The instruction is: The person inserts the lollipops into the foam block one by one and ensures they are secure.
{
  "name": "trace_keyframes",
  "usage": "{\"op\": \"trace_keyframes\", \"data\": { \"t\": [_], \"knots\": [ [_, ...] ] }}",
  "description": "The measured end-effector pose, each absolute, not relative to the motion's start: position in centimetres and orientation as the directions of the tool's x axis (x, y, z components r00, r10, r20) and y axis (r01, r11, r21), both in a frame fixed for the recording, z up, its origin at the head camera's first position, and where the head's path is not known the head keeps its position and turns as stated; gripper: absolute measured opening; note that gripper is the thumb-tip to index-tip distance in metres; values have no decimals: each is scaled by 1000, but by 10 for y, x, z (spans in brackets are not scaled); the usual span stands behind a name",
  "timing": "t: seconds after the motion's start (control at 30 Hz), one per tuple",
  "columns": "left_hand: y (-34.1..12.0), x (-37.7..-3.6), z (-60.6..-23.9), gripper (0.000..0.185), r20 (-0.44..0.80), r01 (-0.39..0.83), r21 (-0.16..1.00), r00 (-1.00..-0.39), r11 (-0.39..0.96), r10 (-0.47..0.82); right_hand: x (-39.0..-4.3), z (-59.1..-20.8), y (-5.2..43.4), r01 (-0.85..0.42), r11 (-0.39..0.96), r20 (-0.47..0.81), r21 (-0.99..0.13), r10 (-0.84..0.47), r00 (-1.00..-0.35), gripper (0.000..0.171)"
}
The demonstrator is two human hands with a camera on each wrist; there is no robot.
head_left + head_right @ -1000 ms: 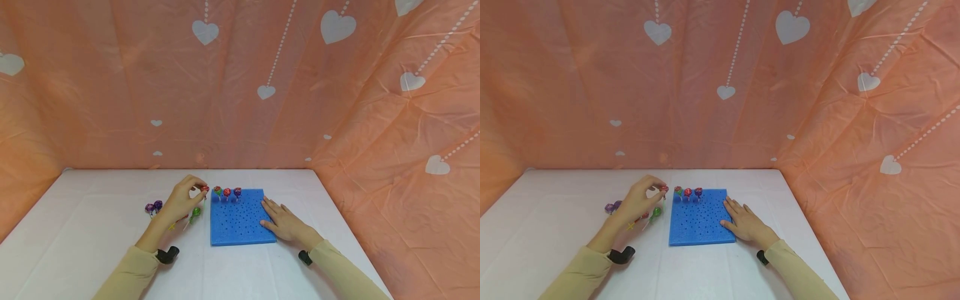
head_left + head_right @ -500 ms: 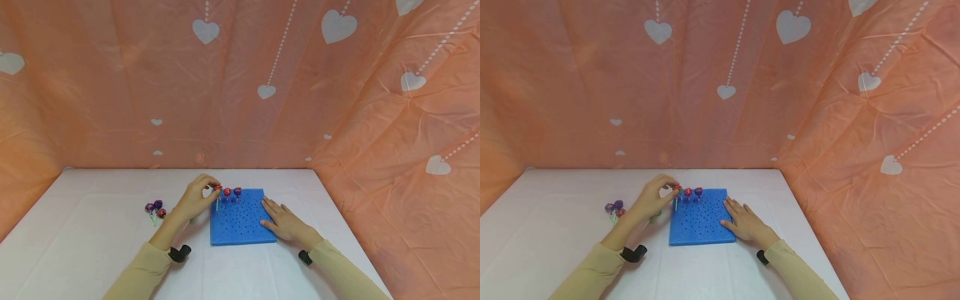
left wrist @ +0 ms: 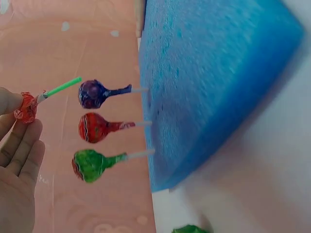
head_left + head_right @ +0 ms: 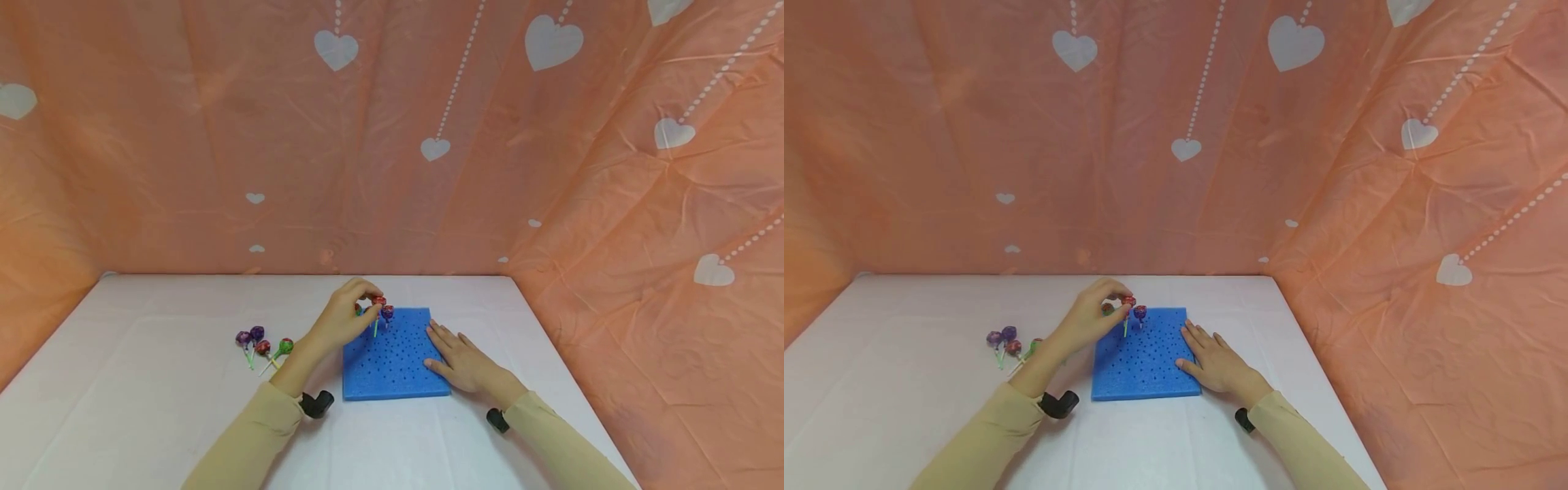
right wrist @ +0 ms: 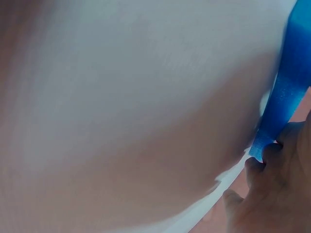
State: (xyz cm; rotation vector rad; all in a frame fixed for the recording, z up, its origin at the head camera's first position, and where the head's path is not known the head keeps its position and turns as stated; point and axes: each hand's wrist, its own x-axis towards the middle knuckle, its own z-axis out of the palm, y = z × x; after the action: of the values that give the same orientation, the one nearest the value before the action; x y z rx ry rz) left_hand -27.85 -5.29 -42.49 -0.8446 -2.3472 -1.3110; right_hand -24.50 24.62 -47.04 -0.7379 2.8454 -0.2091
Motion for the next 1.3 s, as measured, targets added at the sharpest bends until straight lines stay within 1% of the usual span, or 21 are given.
{"op": "trace_keyframes", "data": {
  "t": [0.2, 0.37, 0.67, 0.97, 1.17, 1.3],
  "knots": [
    [-42, -283, -424, 18, 571, 668, 636, -744, 387, 347, -246, -469, 245, -468, 866, -154, -177, -494, -856, 79],
    [-34, -284, -424, 18, 552, 660, 630, -751, 409, 362, -246, -469, 245, -468, 866, -156, -179, -494, -855, 79],
    [-21, -293, -427, 18, 555, 678, 611, -735, 408, 390, -248, -472, 247, -460, 872, -160, -167, -484, -860, 79],
    [-12, -299, -427, 16, 487, 638, 613, -769, 466, 413, -248, -472, 246, -461, 869, -161, -182, -489, -857, 79],
    [-9, -302, -431, 15, 487, 642, 618, -765, 453, 420, -247, -472, 247, -463, 867, -156, -181, -491, -857, 79],
    [-9, -303, -435, 15, 478, 635, 609, -772, 474, 420, -247, -471, 246, -466, 866, -154, -184, -493, -856, 79]
  ]
}}
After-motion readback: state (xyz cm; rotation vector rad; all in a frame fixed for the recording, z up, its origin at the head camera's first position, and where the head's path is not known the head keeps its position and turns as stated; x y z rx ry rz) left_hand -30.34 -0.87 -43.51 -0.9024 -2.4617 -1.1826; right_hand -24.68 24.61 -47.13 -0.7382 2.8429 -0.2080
